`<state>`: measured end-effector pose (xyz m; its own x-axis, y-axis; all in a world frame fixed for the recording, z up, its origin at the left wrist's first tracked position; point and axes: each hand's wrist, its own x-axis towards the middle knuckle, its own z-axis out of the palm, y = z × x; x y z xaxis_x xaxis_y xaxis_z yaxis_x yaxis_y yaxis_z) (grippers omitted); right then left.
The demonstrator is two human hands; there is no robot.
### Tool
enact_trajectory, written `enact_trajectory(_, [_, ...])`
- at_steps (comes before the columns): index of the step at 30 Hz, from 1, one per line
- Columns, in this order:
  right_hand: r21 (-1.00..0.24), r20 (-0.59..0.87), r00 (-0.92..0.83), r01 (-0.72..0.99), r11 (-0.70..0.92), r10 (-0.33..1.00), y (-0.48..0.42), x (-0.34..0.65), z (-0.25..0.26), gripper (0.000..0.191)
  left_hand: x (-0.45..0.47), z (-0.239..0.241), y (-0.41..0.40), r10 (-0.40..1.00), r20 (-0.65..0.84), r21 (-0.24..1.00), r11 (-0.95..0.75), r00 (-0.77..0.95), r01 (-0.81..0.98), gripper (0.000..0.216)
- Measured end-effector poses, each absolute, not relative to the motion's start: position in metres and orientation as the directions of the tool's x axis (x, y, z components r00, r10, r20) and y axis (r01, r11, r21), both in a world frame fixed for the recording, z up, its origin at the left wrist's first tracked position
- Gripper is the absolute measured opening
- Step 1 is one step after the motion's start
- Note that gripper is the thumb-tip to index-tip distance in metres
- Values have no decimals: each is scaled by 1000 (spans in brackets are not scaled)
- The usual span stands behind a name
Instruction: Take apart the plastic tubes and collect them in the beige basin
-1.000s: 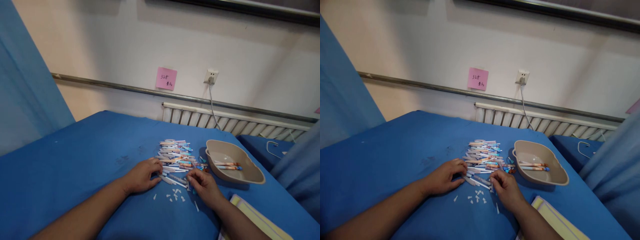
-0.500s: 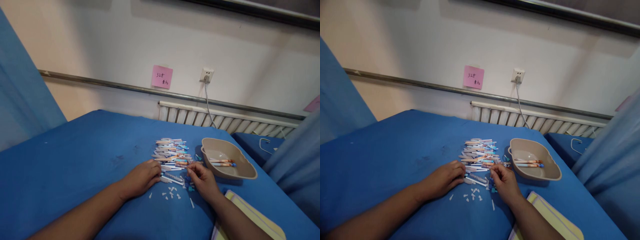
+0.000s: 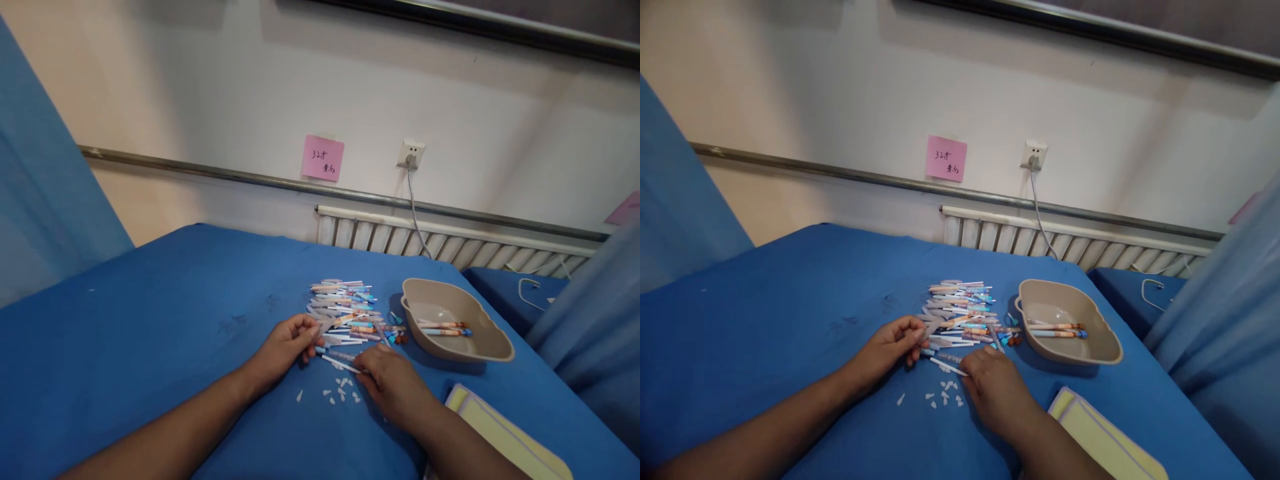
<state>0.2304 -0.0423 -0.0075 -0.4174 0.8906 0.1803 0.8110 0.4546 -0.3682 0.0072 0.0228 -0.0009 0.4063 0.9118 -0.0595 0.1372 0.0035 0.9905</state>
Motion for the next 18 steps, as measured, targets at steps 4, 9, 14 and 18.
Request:
enact_trajectory(4, [-315,140,-412,844,435,901,-42,226,-9,13,12,-3,18,900,-81,996,54,428,76,33])
enact_trajectory(9, [-276,126,-417,857,435,900,-44,223,-5,18,13,-1,14,917,-7,979,-75,399,187,29])
enact_trajectory(14, [-330,149,-430,827,455,890,-50,224,-3,16,11,5,10,902,157,890,-305,401,339,19])
enact_trajectory(18, [-454,228,-396,765,457,889,-49,226,-7,13,9,8,6,873,222,804,-416,433,425,22])
